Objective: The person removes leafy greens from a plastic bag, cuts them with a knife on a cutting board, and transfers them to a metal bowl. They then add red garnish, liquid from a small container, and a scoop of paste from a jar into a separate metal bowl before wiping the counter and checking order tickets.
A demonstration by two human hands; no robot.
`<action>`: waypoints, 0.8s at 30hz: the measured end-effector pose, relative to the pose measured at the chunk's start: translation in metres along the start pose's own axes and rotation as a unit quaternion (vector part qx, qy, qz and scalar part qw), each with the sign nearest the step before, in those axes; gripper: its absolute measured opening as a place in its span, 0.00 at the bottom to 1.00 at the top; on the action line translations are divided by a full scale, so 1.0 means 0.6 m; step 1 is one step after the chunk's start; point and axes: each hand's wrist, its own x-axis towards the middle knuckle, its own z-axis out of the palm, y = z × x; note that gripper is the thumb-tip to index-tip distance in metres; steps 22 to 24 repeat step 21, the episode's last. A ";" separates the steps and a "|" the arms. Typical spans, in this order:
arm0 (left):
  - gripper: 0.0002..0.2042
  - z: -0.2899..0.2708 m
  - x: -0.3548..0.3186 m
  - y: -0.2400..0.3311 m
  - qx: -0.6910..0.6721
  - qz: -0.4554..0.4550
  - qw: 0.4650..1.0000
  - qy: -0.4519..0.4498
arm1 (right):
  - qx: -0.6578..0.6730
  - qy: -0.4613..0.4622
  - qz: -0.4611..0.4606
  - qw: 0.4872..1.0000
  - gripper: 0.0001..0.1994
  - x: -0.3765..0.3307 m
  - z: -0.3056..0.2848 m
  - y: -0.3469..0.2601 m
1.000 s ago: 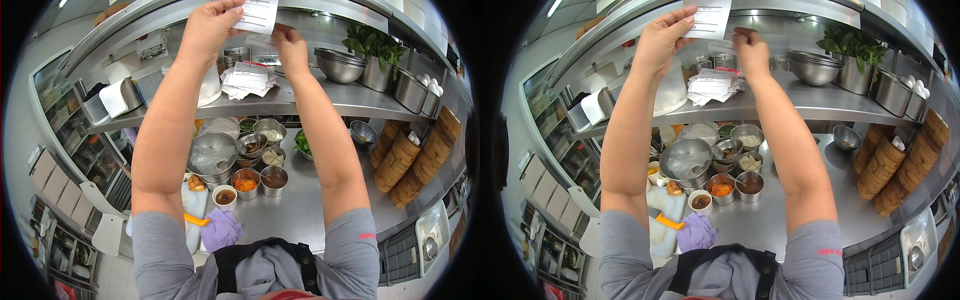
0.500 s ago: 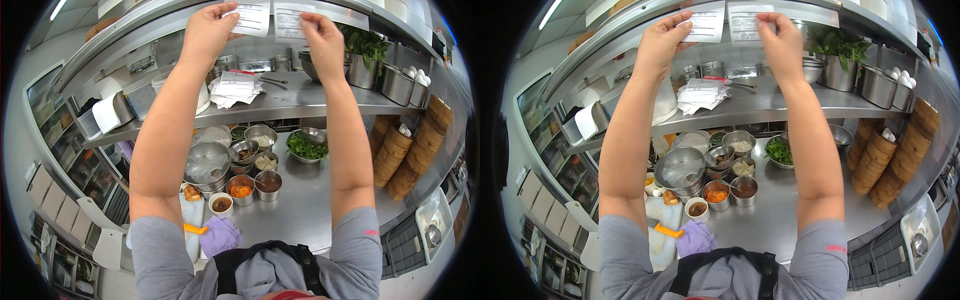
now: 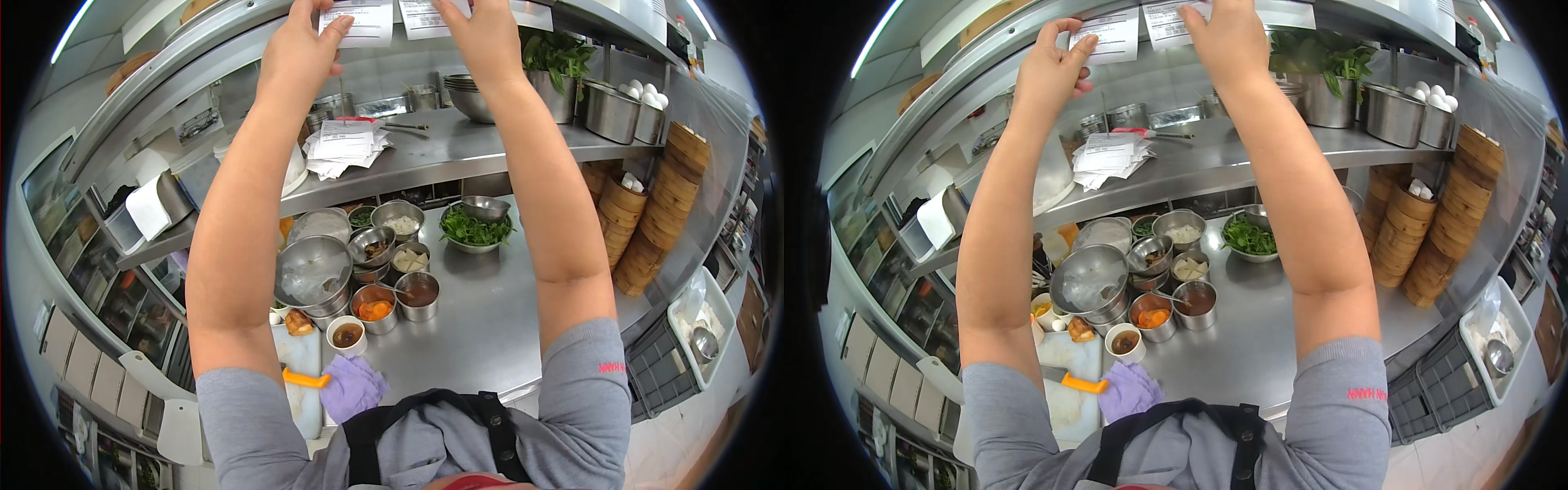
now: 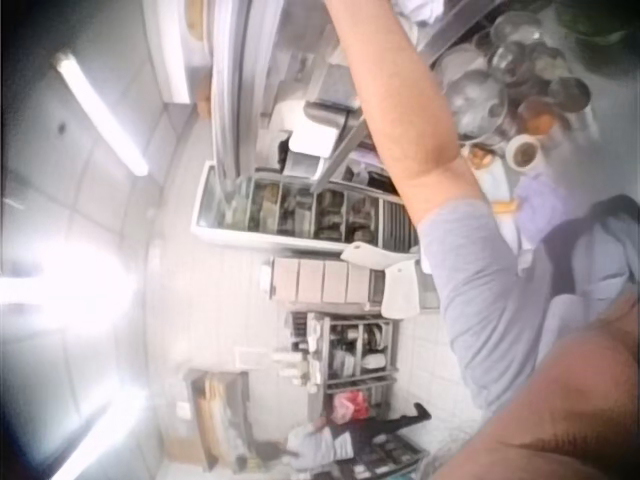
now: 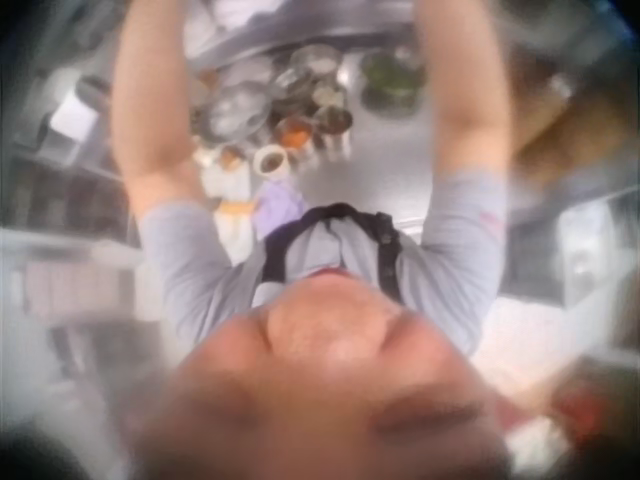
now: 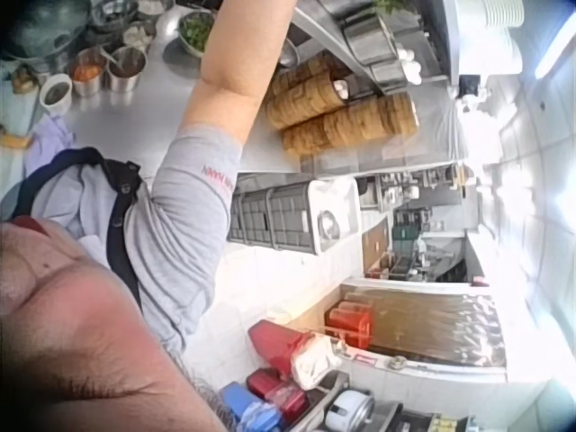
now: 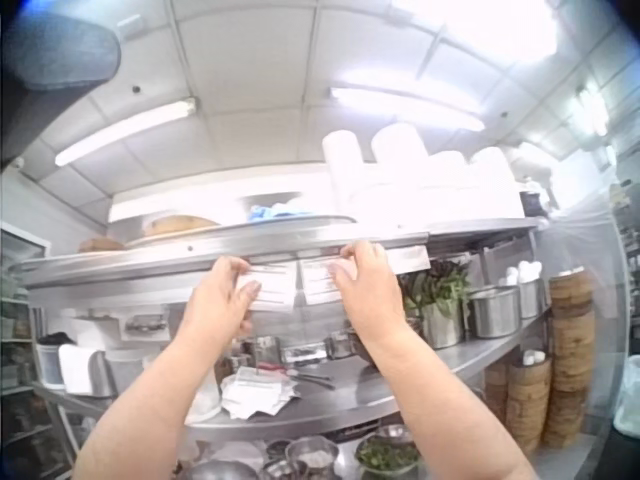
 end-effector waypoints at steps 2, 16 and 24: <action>0.21 0.002 -0.028 0.016 0.224 0.038 0.973 0.048 | -0.081 -0.024 0.020 0.996 0.16 -0.017 -0.017 -0.004; 0.14 0.034 -0.768 -0.268 0.111 -0.133 0.871 -0.459 | 0.017 -0.545 0.088 0.834 0.08 -0.826 -0.369 -0.044; 0.15 0.042 -0.916 -0.325 0.179 -0.091 0.904 -0.378 | -0.020 -0.520 0.131 0.844 0.10 -0.861 -0.377 -0.075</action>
